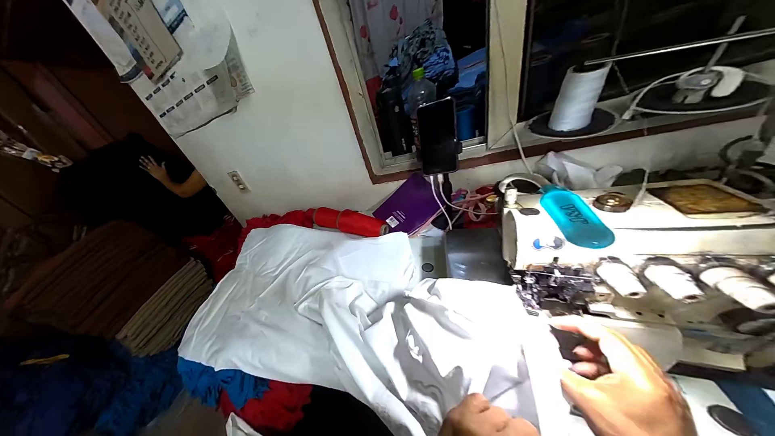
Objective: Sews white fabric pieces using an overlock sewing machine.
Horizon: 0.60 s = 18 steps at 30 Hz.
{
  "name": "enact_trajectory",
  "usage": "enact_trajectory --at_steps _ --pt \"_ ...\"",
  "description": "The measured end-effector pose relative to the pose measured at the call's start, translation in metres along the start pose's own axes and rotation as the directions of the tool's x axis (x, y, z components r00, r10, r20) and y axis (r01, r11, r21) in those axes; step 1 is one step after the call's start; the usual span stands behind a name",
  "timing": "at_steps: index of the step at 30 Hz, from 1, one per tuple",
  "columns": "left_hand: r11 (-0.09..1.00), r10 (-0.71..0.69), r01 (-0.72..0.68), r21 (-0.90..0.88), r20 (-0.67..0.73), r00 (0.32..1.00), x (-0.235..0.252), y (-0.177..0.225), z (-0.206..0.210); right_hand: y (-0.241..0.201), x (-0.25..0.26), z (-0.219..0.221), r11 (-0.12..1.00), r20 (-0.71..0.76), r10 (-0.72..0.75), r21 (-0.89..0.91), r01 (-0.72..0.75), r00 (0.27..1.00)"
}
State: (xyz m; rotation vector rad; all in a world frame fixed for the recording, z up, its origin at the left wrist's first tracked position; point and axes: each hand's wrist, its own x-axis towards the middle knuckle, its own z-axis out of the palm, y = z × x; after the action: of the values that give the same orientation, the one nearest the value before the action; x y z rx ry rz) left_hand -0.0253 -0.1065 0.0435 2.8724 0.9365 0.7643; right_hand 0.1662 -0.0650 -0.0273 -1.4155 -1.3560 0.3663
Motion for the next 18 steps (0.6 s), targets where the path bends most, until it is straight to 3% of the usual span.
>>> enact_trajectory --at_steps 2,4,7,11,18 --pt "1.0 -0.001 0.001 0.008 0.011 1.0 -0.001 0.001 0.001 -0.013 -0.012 -0.001 0.971 0.0 0.22 0.095 -0.219 0.976" --pt "1.0 0.007 -0.008 0.021 0.014 1.0 -0.004 0.002 0.002 -0.018 -0.023 0.003 0.91 0.017 0.353 0.223 -0.348 0.935" --pt "0.999 0.014 -0.015 0.03 0.02 1.0 -0.004 0.002 0.001 -0.027 -0.031 0.003 0.744 0.145 0.517 0.411 -0.527 0.843" --pt "0.998 0.009 -0.011 0.055 0.033 0.999 -0.004 0.003 0.001 -0.025 -0.036 0.006 0.604 0.279 0.518 0.55 -0.577 0.808" --pt "0.997 -0.066 0.069 -0.02 0.12 0.991 -0.012 0.009 0.002 -0.027 -0.049 0.004 0.572 0.296 0.556 0.541 -0.616 0.776"
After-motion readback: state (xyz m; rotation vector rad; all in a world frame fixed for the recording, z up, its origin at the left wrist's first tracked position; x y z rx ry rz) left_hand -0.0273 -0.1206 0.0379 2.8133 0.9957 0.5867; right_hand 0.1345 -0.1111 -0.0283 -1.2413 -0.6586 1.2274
